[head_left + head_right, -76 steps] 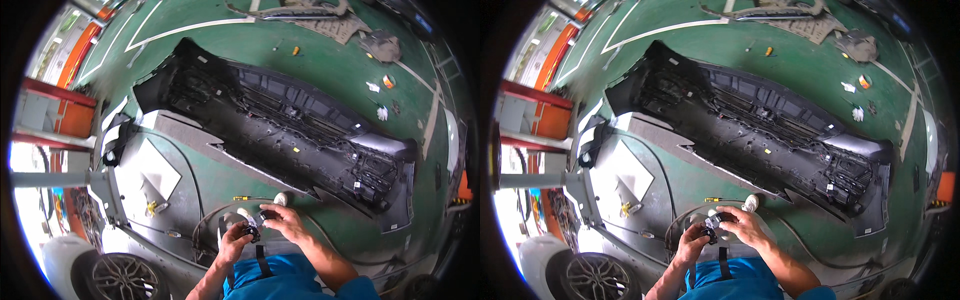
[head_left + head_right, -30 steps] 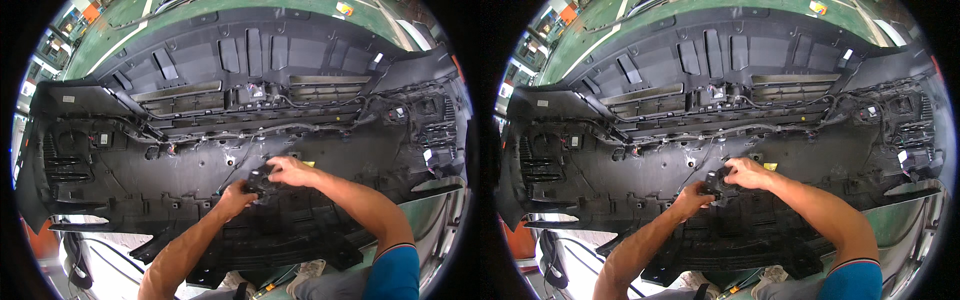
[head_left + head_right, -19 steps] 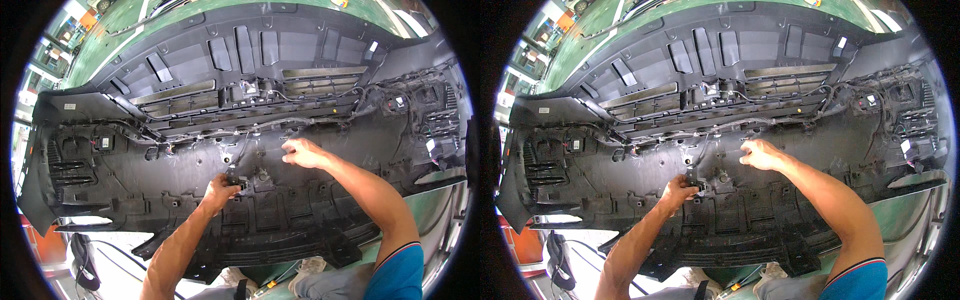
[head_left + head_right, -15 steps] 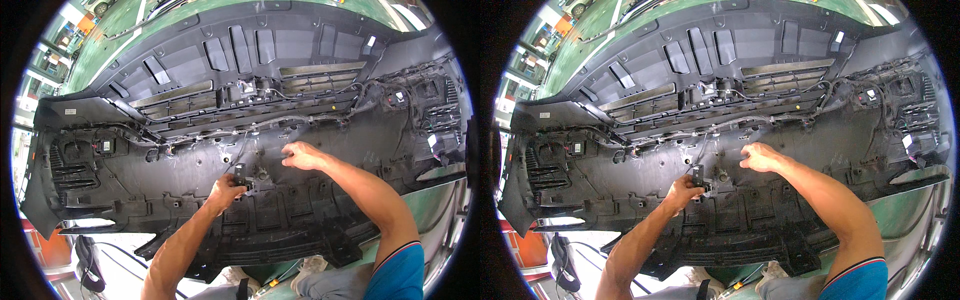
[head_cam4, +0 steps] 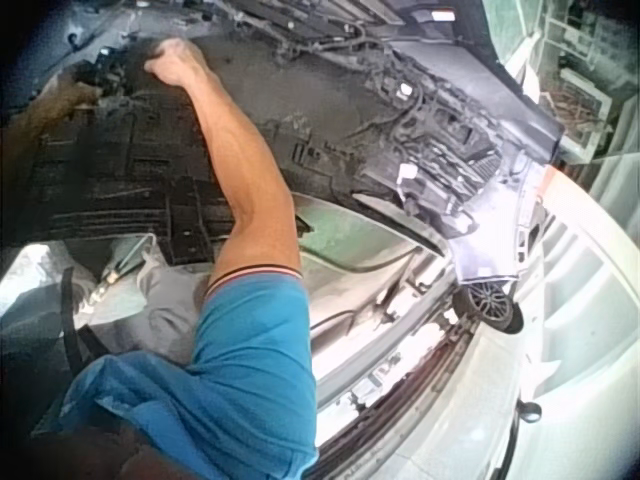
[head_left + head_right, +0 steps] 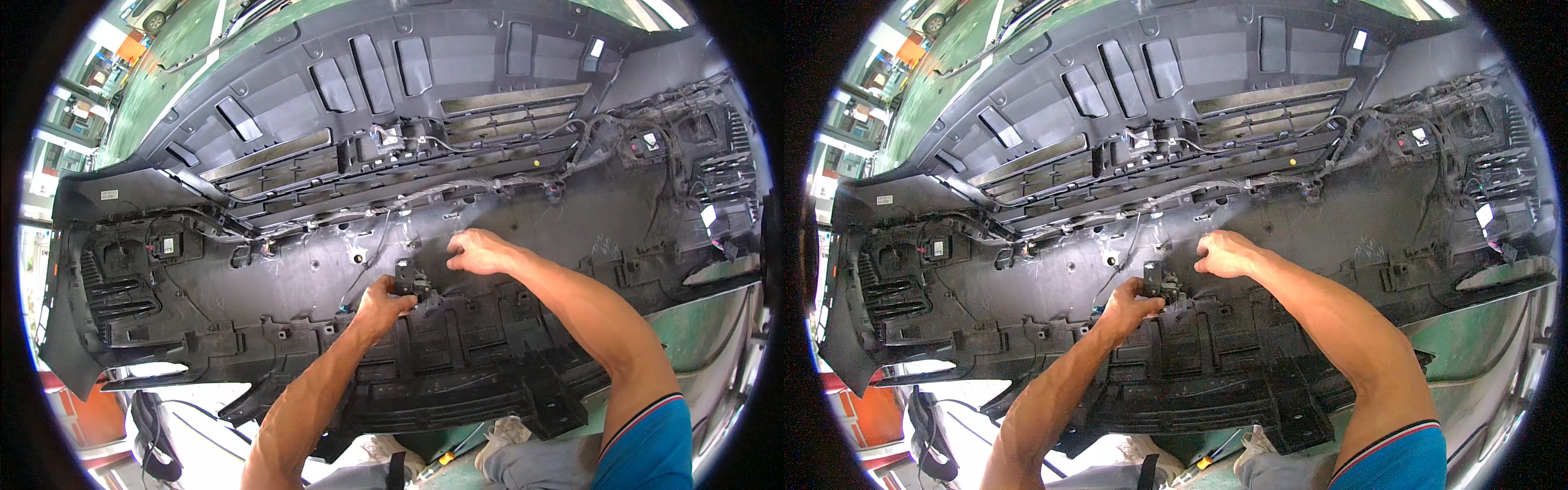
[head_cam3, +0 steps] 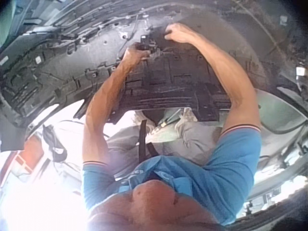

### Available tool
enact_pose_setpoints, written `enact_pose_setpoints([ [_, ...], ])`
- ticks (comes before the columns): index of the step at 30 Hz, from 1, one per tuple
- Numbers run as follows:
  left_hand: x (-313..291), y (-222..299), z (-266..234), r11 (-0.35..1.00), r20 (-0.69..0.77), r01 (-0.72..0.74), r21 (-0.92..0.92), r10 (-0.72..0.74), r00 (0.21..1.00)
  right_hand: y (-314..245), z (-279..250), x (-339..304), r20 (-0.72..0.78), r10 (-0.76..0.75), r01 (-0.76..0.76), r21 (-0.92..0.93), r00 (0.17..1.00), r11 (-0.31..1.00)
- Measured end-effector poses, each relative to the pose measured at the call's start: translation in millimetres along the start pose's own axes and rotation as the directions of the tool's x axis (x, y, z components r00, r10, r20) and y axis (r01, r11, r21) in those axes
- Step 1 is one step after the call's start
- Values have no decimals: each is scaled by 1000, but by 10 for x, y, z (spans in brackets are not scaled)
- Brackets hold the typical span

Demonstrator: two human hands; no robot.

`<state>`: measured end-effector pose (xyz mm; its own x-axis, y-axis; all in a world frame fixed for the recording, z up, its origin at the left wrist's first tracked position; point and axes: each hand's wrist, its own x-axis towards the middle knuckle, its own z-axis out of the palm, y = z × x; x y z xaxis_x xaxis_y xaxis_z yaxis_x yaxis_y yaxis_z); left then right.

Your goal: The person retrieves a small component from the back seat of a white sedan, then walks to a disassembled car bumper lying on the workshop floor. Using a screwdriver, the person works on the interior of the bumper, manipulating clips and wiring near the center section.

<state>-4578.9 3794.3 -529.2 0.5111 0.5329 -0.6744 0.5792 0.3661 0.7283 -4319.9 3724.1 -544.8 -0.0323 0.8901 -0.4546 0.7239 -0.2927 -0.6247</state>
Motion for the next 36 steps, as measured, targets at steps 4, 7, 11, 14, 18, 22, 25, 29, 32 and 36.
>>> enact_pose_setpoints([
  [4, 20, -20, 18, 1000, -13, 5, 3, -5, 1000, -50, 69, -14, 76, -4, -3, 81, 997, 997],
  [7, 21, -41, 32, 1000, -28, -6, 10, 6, 1000, -130, 145, -7, 108, -20, 1, 171, 994, 985],
  [11, 45, -90, 48, 999, -34, -25, 40, 27, 999, -242, 248, 22, 175, -54, 14, 227, 983, 974],
  [14, 85, -157, 36, 989, -56, -55, 138, 63, 996, -294, 328, 44, 126, -85, 64, 163, 988, 985],
  [18, 120, -247, -34, 997, 16, -65, 43, 64, 998, -302, 402, 67, 65, -88, 78, 146, 994, 986],
  [22, 104, -257, -73, 992, 64, 8, -129, 0, 998, -288, 432, 64, 65, -88, 78, 147, 994, 986],
  [25, 84, -213, -74, 989, 65, 38, -141, -29, 997, -293, 436, 56, 60, -81, 71, 160, 995, 985],
  [29, 67, -179, -69, 991, 40, 39, -126, -35, 999, -322, 441, 64, 28, -78, 75, 119, 997, 990],
  [32, 78, -184, -79, 987, 50, 57, -152, -50, 998, -336, 448, 78, 18, -68, 66, 99, 998, 993],
  [36, 117, -202, -90, 985, 24, 58, -160, -55, 998, -334, 457, 98, -1, -59, 58, 121, 998, 991],
])
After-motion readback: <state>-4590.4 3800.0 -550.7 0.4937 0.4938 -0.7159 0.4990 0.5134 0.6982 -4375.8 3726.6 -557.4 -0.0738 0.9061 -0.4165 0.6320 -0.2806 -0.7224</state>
